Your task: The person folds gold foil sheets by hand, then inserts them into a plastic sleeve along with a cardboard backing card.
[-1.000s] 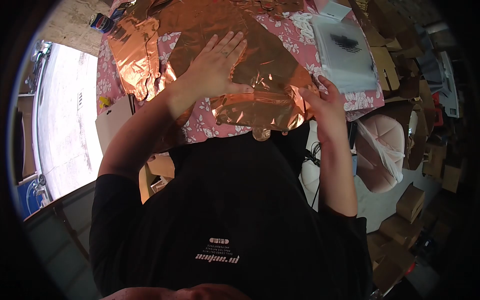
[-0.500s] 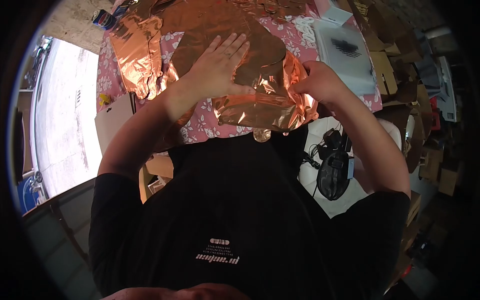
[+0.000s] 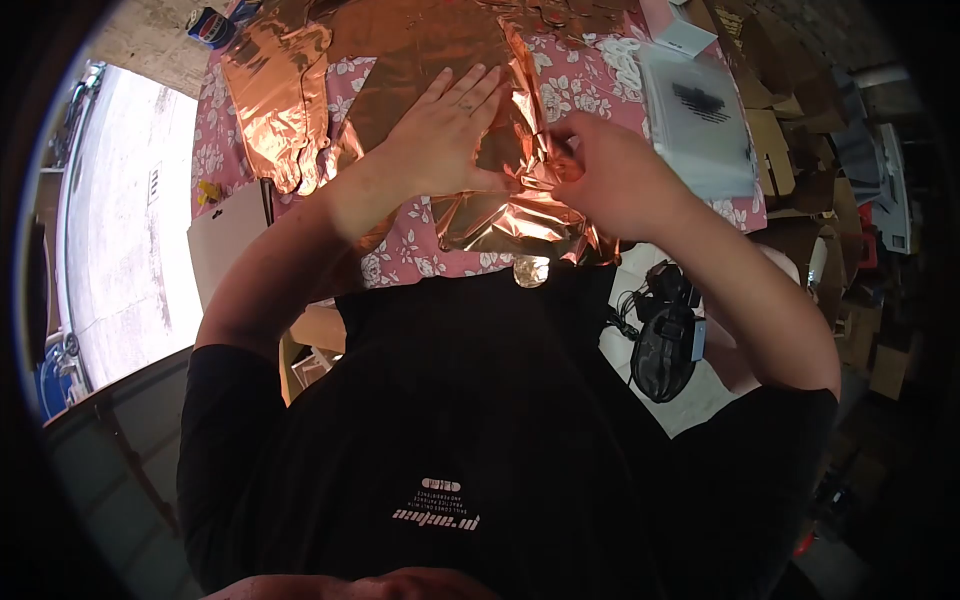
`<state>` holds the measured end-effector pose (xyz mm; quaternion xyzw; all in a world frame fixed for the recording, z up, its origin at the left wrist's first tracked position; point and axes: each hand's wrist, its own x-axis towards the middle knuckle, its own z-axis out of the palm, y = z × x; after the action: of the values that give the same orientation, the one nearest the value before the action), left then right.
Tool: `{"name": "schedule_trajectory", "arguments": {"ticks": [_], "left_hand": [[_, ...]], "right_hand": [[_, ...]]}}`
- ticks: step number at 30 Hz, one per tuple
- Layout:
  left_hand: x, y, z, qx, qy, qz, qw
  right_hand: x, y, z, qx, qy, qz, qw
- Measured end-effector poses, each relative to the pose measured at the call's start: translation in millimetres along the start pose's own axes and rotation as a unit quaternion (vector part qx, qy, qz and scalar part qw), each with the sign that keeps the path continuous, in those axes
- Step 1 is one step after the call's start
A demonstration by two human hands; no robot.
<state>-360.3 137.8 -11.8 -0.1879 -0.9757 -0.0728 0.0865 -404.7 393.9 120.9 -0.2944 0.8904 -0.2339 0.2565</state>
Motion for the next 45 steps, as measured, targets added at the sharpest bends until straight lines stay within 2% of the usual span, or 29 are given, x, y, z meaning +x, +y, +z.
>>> {"name": "schedule_trajectory", "arguments": {"ticks": [3,5,7,9,11,12,14,15,16,17,18,19,21,22,23,25,29,30,31,33,34,39,42,45], "left_hand": [[1.6,0.6,-0.3,0.026,0.008,0.005,1.0],[5.5,4.2,-11.7,0.103,-0.104,-0.015,0.989],[4.1,6.8,-13.6,0.075,-0.09,-0.019,0.993],[2.8,6.2,-12.8,0.047,-0.076,-0.024,0.996],[2.4,4.0,-9.6,0.071,-0.062,-0.01,0.996],[2.0,3.5,-6.7,0.07,-0.062,-0.01,0.996],[0.5,2.4,-1.0,0.011,-0.001,-0.006,1.0],[0.3,2.7,-1.5,0.01,-0.002,-0.007,1.0],[0.3,2.7,-2.1,-0.001,-0.004,-0.009,1.0],[0.3,2.9,-2.8,-0.011,-0.006,-0.012,1.0],[0.4,2.1,0.3,-0.011,-0.006,-0.011,1.0],[0.7,1.4,3.5,0.006,0.0,-0.009,1.0],[0.9,1.4,6.1,0.023,0.007,-0.005,1.0],[1.2,1.6,5.1,0.026,0.003,-0.007,1.0],[1.3,1.8,4.0,0.029,-0.002,-0.01,1.0],[1.5,3.8,-2.2,0.021,-0.01,-0.008,1.0],[1.4,3.9,-3.1,0.016,-0.012,-0.008,1.0],[1.7,4.1,-3.5,0.016,-0.012,-0.007,1.0],[2.2,4.1,-3.8,0.019,-0.017,-0.008,1.0],[1.9,3.2,-3.8,0.022,-0.022,-0.011,0.999],[1.4,3.0,-3.3,0.016,-0.018,-0.011,1.0],[0.8,3.3,-3.6,0.012,-0.016,-0.012,1.0],[0.3,1.5,-0.6,0.013,-0.007,-0.002,1.0],[1.4,3.1,-1.2,0.012,-0.008,-0.002,1.0]], "right_hand": [[-0.8,-18.2,16.2,-0.018,-0.025,0.013,0.999],[-6.2,-17.5,28.6,-0.016,-0.042,0.012,0.999],[-12.7,-13.1,43.0,-0.045,0.008,-0.071,0.996],[-17.5,-2.9,48.3,-0.08,0.0,-0.064,0.995],[-26.1,11.7,59.2,-0.05,0.117,-0.101,0.987],[-31.3,16.2,60.8,-0.05,0.116,-0.101,0.987],[-40.7,24.1,62.4,0.081,0.106,-0.095,0.986],[-44.9,29.2,63.0,0.081,0.105,-0.095,0.987],[-48.8,34.4,63.6,0.161,0.124,-0.068,0.977],[-51.1,38.3,65.8,0.24,0.143,-0.04,0.959],[-51.1,40.7,71.3,0.369,0.173,-0.051,0.912],[-52.6,45.3,70.8,0.369,0.174,-0.051,0.912],[-56.7,57.1,67.9,0.423,0.204,0.114,0.875],[-52.0,66.4,79.4,0.461,0.257,0.072,0.847],[-51.0,68.9,87.2,0.462,0.259,0.072,0.845],[-49.0,63.3,101.4,0.468,0.351,0.055,0.809],[-43.2,48.4,116.0,0.405,0.404,0.016,0.82],[-43.0,54.0,116.6,0.325,0.379,0.042,0.866],[-44.3,56.0,116.7,0.324,0.379,0.042,0.865],[-46.4,52.8,112.3,0.064,0.382,0.07,0.919],[-47.8,49.6,108.0,0.105,0.379,0.074,0.916],[-64.9,39.1,101.0,0.08,0.369,0.119,0.918],[-73.2,45.8,115.2,0.274,0.422,0.06,0.862],[-78.1,43.5,133.3,0.295,0.434,0.062,0.849]]}}
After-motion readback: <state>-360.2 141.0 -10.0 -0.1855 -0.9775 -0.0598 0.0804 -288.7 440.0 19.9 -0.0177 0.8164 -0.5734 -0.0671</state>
